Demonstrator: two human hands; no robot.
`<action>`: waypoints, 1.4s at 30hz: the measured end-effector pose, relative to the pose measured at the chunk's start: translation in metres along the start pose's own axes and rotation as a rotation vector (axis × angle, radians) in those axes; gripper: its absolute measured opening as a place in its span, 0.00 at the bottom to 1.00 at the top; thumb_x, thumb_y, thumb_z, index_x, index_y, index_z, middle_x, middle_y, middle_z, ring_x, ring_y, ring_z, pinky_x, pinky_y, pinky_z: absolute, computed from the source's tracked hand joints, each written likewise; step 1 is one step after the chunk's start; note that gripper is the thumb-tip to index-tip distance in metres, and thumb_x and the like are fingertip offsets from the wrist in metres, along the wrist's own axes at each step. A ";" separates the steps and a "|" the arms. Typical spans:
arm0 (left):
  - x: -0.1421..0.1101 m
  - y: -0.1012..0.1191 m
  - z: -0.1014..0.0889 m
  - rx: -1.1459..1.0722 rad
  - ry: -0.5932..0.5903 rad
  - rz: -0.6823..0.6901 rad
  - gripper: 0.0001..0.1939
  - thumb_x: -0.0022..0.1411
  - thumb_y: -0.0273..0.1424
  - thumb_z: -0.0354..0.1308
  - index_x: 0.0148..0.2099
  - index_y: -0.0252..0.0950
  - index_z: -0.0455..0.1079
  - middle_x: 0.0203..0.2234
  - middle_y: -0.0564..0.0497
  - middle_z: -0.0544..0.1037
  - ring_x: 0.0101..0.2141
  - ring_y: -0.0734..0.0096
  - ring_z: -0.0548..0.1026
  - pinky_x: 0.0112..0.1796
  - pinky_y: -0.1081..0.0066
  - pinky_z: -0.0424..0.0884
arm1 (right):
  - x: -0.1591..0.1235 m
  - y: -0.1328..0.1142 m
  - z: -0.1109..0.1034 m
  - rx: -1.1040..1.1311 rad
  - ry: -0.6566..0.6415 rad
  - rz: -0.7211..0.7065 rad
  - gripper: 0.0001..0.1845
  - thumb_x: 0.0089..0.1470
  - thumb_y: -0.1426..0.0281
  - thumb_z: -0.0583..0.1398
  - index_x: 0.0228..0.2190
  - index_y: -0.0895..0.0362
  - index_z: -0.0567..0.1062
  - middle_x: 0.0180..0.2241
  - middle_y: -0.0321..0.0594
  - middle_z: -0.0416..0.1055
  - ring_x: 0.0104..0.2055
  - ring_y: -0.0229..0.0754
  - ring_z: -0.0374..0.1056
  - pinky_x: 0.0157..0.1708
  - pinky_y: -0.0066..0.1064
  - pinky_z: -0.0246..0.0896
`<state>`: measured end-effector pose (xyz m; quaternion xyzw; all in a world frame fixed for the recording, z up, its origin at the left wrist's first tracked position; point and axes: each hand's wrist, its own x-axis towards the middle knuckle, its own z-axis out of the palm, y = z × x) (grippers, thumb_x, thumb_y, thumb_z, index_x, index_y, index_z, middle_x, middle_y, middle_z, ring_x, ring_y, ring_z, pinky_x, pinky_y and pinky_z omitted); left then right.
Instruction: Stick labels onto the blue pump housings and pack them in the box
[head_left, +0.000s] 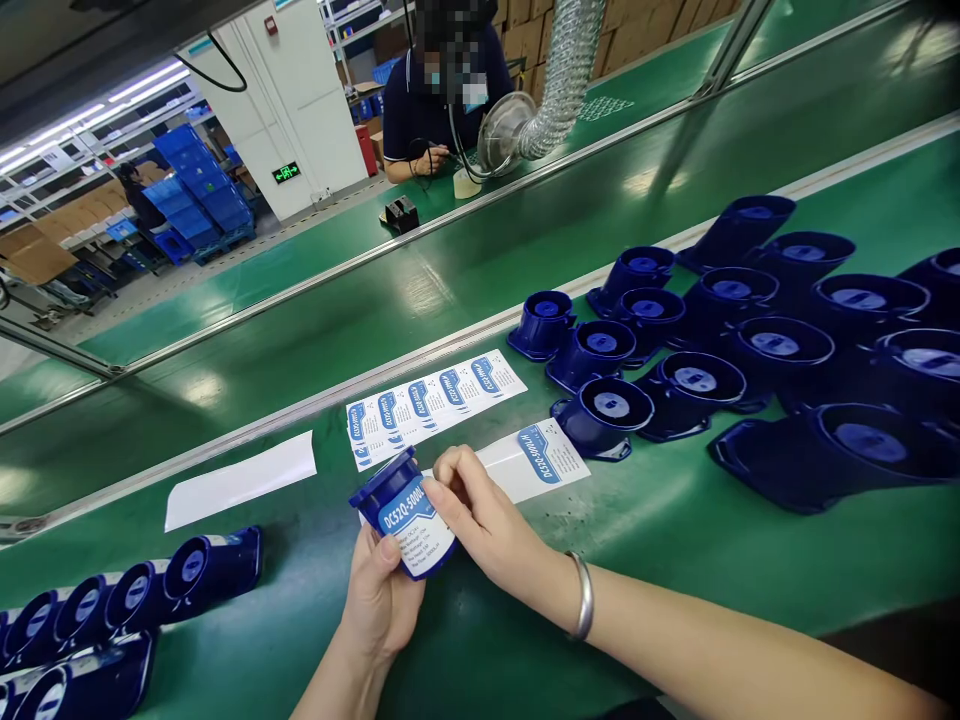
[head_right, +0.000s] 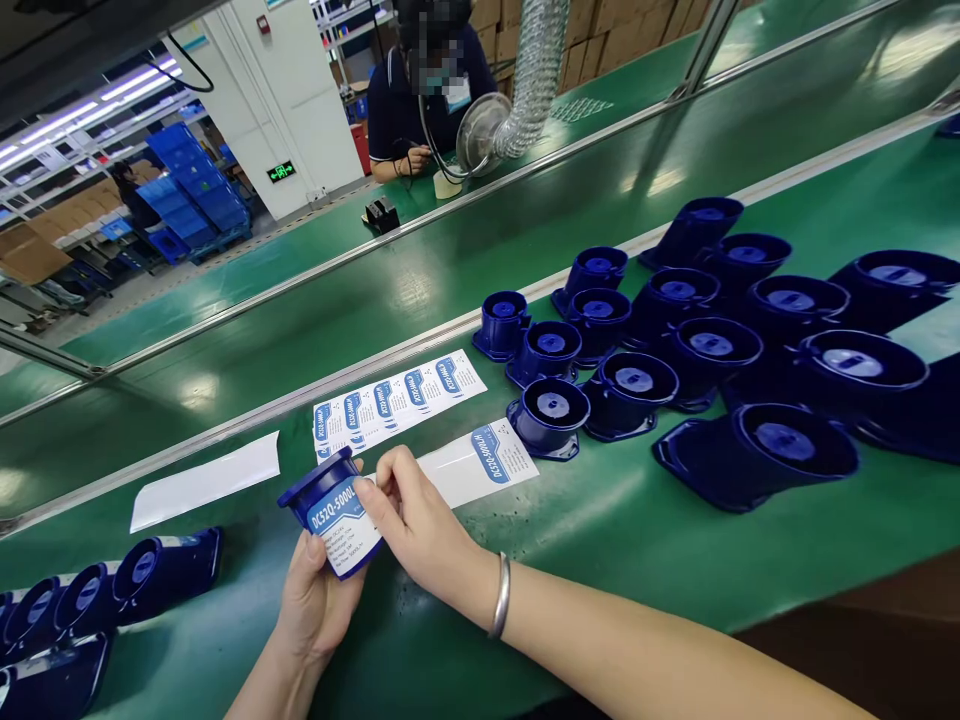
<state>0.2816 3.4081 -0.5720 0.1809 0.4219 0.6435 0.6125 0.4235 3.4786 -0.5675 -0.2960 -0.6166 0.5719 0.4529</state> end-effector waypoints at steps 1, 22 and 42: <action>0.002 0.000 -0.001 -0.002 -0.003 -0.003 0.27 0.49 0.40 0.75 0.52 0.40 0.77 0.46 0.44 0.82 0.48 0.57 0.79 0.47 0.66 0.76 | -0.001 0.003 0.003 0.057 0.006 0.076 0.14 0.70 0.57 0.51 0.35 0.52 0.60 0.30 0.33 0.58 0.30 0.39 0.58 0.31 0.33 0.57; 0.005 0.006 0.016 -0.231 -0.286 -0.450 0.30 0.71 0.47 0.47 0.53 0.25 0.74 0.40 0.35 0.78 0.32 0.65 0.77 0.30 0.72 0.73 | 0.011 0.007 -0.017 0.333 -0.139 0.286 0.27 0.65 0.46 0.53 0.57 0.47 0.67 0.47 0.44 0.72 0.34 0.42 0.71 0.18 0.26 0.60; -0.004 0.014 0.017 0.645 -0.094 0.058 0.40 0.47 0.30 0.76 0.61 0.42 0.66 0.55 0.42 0.72 0.51 0.49 0.74 0.49 0.59 0.75 | 0.008 0.010 -0.021 0.119 -0.040 0.040 0.25 0.68 0.54 0.54 0.60 0.50 0.59 0.50 0.45 0.71 0.54 0.50 0.68 0.52 0.42 0.66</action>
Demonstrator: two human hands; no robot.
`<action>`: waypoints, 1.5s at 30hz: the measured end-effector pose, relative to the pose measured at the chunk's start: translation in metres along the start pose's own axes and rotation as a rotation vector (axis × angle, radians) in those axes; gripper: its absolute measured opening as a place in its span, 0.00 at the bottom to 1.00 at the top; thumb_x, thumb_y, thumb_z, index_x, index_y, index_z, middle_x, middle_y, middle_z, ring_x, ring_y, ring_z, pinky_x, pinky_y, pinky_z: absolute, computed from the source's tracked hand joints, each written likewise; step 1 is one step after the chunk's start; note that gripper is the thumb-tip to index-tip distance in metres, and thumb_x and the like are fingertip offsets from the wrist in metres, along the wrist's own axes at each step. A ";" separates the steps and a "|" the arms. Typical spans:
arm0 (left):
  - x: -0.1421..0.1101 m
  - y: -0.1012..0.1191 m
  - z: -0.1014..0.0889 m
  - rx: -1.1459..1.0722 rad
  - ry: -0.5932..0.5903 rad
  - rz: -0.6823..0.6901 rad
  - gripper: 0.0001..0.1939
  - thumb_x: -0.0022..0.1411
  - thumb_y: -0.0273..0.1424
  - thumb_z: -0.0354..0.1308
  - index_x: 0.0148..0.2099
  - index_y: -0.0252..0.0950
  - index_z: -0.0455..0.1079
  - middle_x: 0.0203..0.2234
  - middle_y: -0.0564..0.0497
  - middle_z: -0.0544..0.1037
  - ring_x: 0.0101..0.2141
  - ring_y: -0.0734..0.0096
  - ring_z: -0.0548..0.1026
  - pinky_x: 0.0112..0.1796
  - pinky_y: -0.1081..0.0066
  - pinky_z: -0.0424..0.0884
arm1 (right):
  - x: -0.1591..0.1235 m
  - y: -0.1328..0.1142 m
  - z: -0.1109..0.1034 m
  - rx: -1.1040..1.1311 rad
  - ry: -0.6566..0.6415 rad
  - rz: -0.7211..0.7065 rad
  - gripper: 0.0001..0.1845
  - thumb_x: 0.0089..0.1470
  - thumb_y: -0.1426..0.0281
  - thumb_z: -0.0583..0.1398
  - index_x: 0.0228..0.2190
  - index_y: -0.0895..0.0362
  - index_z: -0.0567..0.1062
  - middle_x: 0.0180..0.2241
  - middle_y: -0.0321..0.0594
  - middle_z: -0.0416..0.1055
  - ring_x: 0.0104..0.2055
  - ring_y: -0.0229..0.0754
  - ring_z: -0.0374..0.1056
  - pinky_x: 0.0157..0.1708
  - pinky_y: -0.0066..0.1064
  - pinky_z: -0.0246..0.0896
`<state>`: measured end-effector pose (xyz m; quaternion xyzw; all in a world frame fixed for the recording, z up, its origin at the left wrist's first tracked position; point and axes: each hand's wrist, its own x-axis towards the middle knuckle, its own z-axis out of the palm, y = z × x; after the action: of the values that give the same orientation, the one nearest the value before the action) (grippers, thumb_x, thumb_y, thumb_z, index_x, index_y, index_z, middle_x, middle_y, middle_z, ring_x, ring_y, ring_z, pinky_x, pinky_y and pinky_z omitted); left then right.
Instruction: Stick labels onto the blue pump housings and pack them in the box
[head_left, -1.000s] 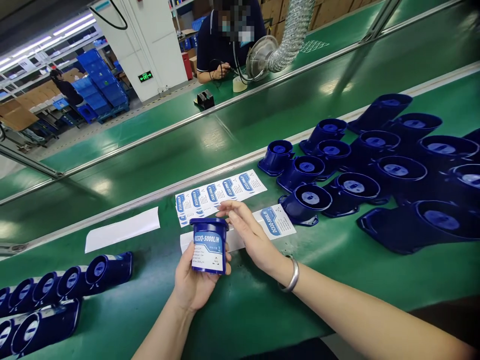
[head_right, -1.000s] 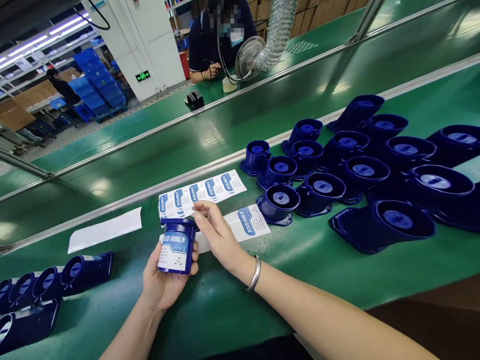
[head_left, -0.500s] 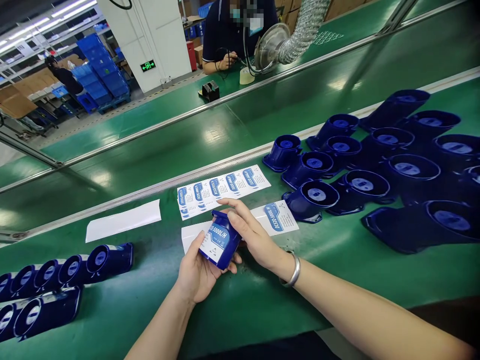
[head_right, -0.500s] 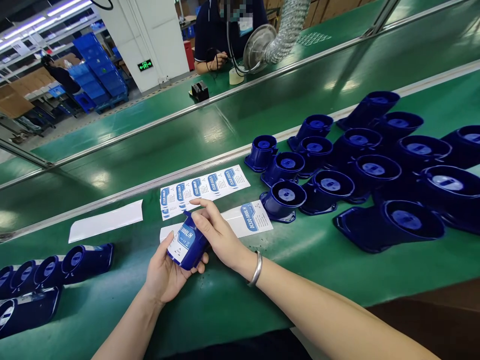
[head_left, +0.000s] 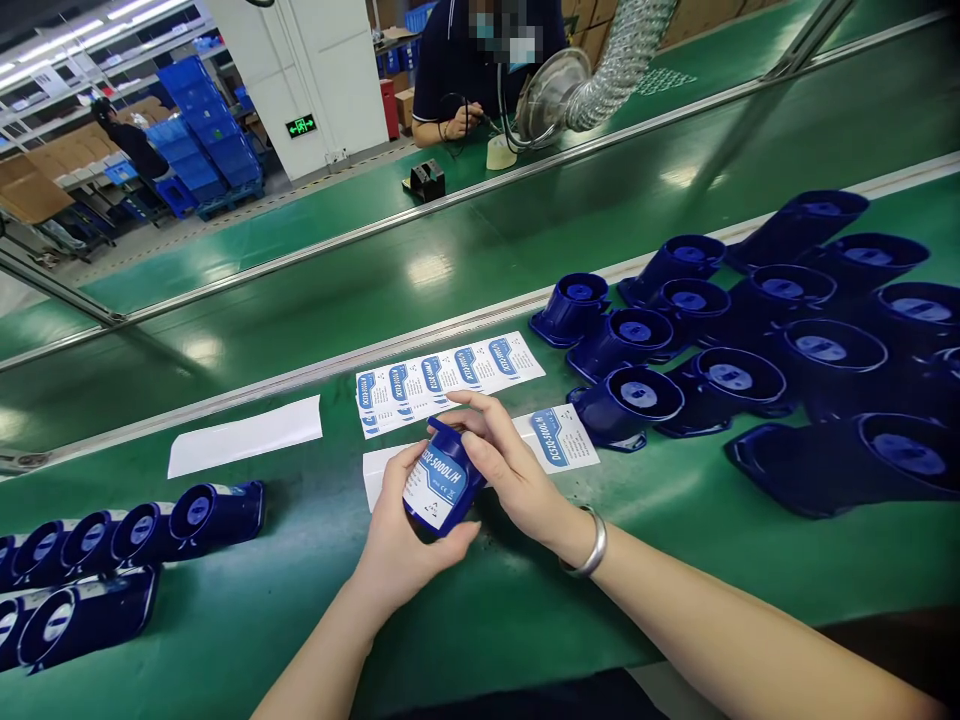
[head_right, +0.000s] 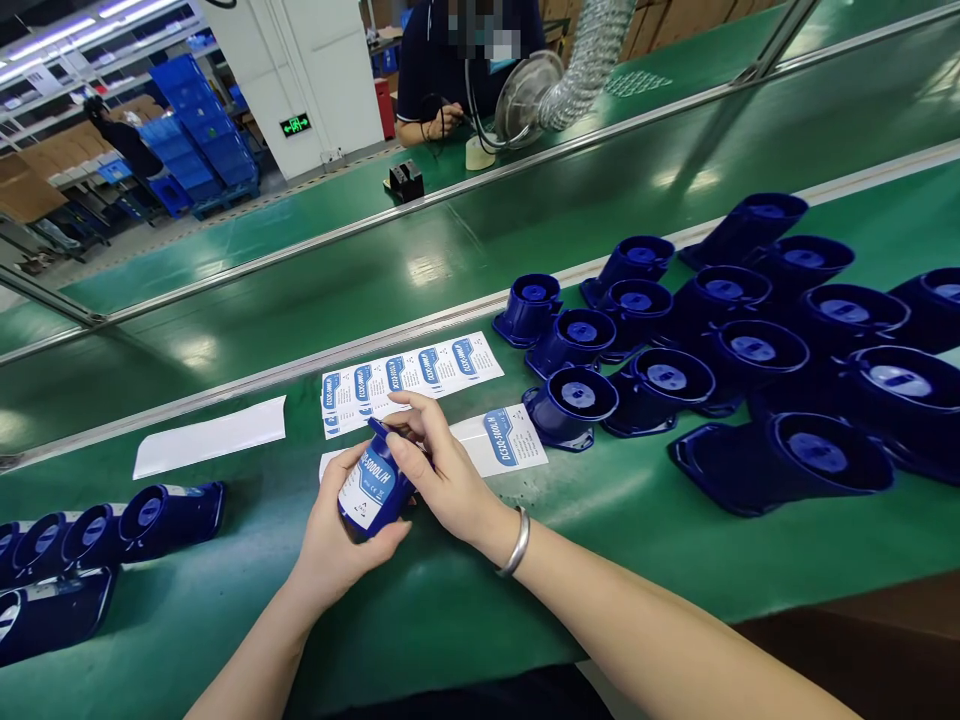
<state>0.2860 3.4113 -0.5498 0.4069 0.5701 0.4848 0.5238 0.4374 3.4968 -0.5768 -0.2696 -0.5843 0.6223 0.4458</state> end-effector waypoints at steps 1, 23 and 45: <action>0.000 0.001 0.000 -0.055 -0.020 -0.004 0.44 0.44 0.30 0.78 0.62 0.43 0.66 0.57 0.42 0.70 0.52 0.48 0.73 0.49 0.59 0.75 | 0.000 0.000 -0.002 -0.021 -0.015 -0.025 0.25 0.68 0.54 0.54 0.60 0.51 0.60 0.51 0.45 0.70 0.55 0.50 0.67 0.53 0.44 0.65; -0.004 -0.003 0.004 -0.058 0.003 0.023 0.29 0.52 0.34 0.73 0.56 0.40 0.71 0.50 0.46 0.76 0.49 0.56 0.73 0.51 0.61 0.68 | -0.014 0.015 0.003 -0.261 -0.077 -0.384 0.29 0.66 0.56 0.50 0.64 0.51 0.55 0.54 0.51 0.64 0.54 0.57 0.65 0.54 0.57 0.63; 0.000 -0.008 0.003 -0.038 0.054 0.106 0.21 0.59 0.40 0.68 0.52 0.38 0.73 0.47 0.44 0.78 0.47 0.56 0.74 0.50 0.63 0.67 | -0.017 0.011 0.010 -0.401 -0.060 -0.325 0.29 0.67 0.62 0.51 0.66 0.51 0.53 0.55 0.50 0.64 0.56 0.57 0.64 0.55 0.54 0.64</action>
<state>0.2897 3.4102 -0.5576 0.4133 0.5523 0.5333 0.4896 0.4344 3.4778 -0.5891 -0.2364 -0.7448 0.4218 0.4599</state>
